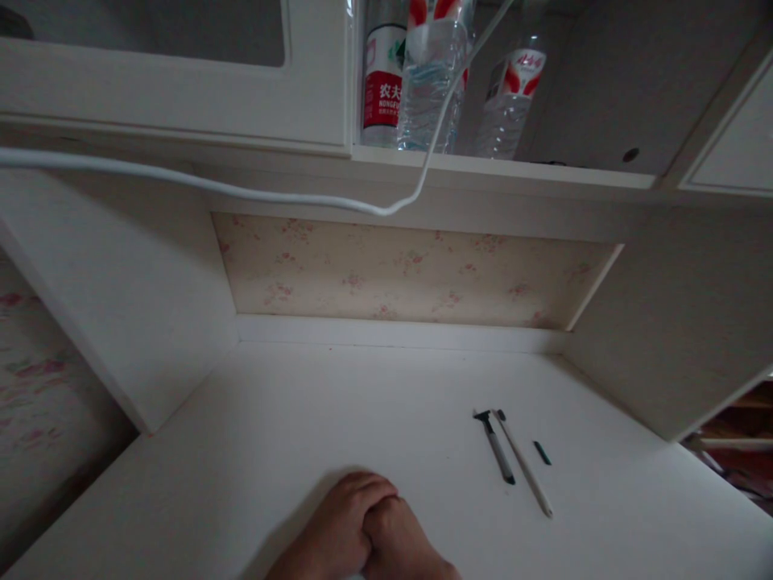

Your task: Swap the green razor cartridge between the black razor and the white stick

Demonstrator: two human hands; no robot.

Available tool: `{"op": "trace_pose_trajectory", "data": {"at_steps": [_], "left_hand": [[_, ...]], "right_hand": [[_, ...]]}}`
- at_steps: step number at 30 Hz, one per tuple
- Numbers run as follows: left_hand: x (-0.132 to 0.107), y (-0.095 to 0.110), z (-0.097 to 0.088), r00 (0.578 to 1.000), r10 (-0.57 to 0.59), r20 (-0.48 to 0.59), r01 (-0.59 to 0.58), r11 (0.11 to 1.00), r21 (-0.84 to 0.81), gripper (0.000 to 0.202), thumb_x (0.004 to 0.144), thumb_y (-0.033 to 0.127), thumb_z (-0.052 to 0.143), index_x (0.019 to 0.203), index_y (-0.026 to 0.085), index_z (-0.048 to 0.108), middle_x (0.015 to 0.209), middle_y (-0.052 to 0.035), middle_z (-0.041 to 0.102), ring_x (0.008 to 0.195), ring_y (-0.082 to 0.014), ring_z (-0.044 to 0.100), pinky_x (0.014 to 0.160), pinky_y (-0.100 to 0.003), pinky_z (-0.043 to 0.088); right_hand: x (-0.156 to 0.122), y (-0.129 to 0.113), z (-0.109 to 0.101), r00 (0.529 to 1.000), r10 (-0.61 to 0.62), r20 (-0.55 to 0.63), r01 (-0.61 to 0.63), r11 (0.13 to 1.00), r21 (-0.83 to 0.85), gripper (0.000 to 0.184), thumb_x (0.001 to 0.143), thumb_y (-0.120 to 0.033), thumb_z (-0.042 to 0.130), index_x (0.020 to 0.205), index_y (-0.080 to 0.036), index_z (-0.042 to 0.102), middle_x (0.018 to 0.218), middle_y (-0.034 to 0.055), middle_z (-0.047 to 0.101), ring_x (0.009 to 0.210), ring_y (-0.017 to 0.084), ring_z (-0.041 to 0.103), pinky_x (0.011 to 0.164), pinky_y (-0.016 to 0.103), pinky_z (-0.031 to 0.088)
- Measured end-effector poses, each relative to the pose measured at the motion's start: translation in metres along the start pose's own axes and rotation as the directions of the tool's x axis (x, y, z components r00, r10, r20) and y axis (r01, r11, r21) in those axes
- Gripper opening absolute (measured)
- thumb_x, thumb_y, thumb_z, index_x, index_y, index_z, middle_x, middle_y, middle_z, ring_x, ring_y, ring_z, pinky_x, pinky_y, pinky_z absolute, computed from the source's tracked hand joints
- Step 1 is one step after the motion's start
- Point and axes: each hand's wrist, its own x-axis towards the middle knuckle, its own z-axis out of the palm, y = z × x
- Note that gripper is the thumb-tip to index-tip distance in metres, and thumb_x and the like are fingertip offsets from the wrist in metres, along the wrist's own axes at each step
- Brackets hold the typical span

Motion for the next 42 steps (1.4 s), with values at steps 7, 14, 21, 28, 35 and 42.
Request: {"op": "trace_pose_trajectory", "data": {"at_steps": [7,14,21,28,35,42], "left_hand": [[0.0,-0.003,0.001,1.0,0.009,0.0,-0.009,1.0,0.01,0.071,0.051,0.005,0.043,0.116,0.026,0.063,0.121,0.0019,0.063,0.113,-0.0174,0.054,0.105,-0.032,0.039],[0.0,0.0,0.0,1.0,0.021,-0.003,-0.021,1.0,0.009,0.072,0.05,0.005,0.042,0.115,0.025,0.063,0.12,0.0014,0.063,0.112,-0.0184,0.054,0.104,-0.032,0.04],[0.0,0.0,0.002,1.0,0.023,-0.007,-0.023,1.0,-0.005,0.075,0.05,0.004,0.042,0.122,0.022,0.059,0.128,-0.0008,0.058,0.118,-0.0185,0.05,0.107,-0.032,0.037],[0.0,-0.007,0.013,0.998,-0.006,-0.056,0.009,0.999,0.051,0.05,0.082,0.016,0.047,0.132,0.021,0.049,0.136,-0.0056,0.05,0.122,-0.02,0.046,0.108,-0.036,0.035],[0.001,-0.006,0.013,0.996,0.057,-0.066,-0.053,0.997,0.059,0.042,0.085,0.016,0.049,0.127,0.022,0.053,0.127,-0.0049,0.054,0.115,-0.0191,0.049,0.105,-0.035,0.037],[0.001,-0.007,0.016,0.993,0.076,-0.089,-0.071,0.996,0.055,0.038,0.086,0.016,0.049,0.122,0.022,0.057,0.121,-0.0048,0.056,0.109,-0.0193,0.052,0.102,-0.034,0.04]], "right_hand": [[-0.002,-0.005,-0.005,0.999,0.034,0.035,-0.032,0.998,-0.057,0.039,0.064,-0.002,0.06,0.099,-0.011,0.074,0.101,0.0136,0.071,0.091,0.028,0.067,0.084,0.027,0.051],[-0.005,0.001,0.004,0.998,-0.009,-0.058,0.007,1.0,-0.024,0.04,0.062,-0.002,0.059,0.098,-0.012,0.073,0.099,0.0111,0.071,0.089,0.027,0.067,0.08,0.026,0.051],[-0.016,-0.006,-0.024,0.994,-0.112,0.006,0.111,0.987,0.12,0.031,0.067,-0.004,0.059,0.094,-0.013,0.071,0.098,0.0076,0.071,0.091,0.023,0.065,0.078,0.022,0.048],[-0.049,0.036,-0.102,0.957,0.273,-0.101,-0.277,0.961,-0.024,0.027,0.094,-0.028,0.051,0.115,-0.027,0.067,0.104,0.0002,0.07,0.089,0.017,0.066,0.079,0.022,0.047],[-0.07,0.114,-0.144,0.666,0.665,-0.338,-0.745,0.617,-0.252,0.037,0.095,-0.027,0.043,0.129,-0.018,0.055,0.116,0.0177,0.063,0.097,0.036,0.063,0.078,0.046,0.046],[-0.074,0.138,-0.129,0.623,0.712,-0.324,-0.782,0.581,-0.226,0.052,0.092,-0.013,0.039,0.144,-0.011,0.031,0.124,0.0235,0.054,0.1,0.034,0.062,0.083,0.044,0.045]]}}
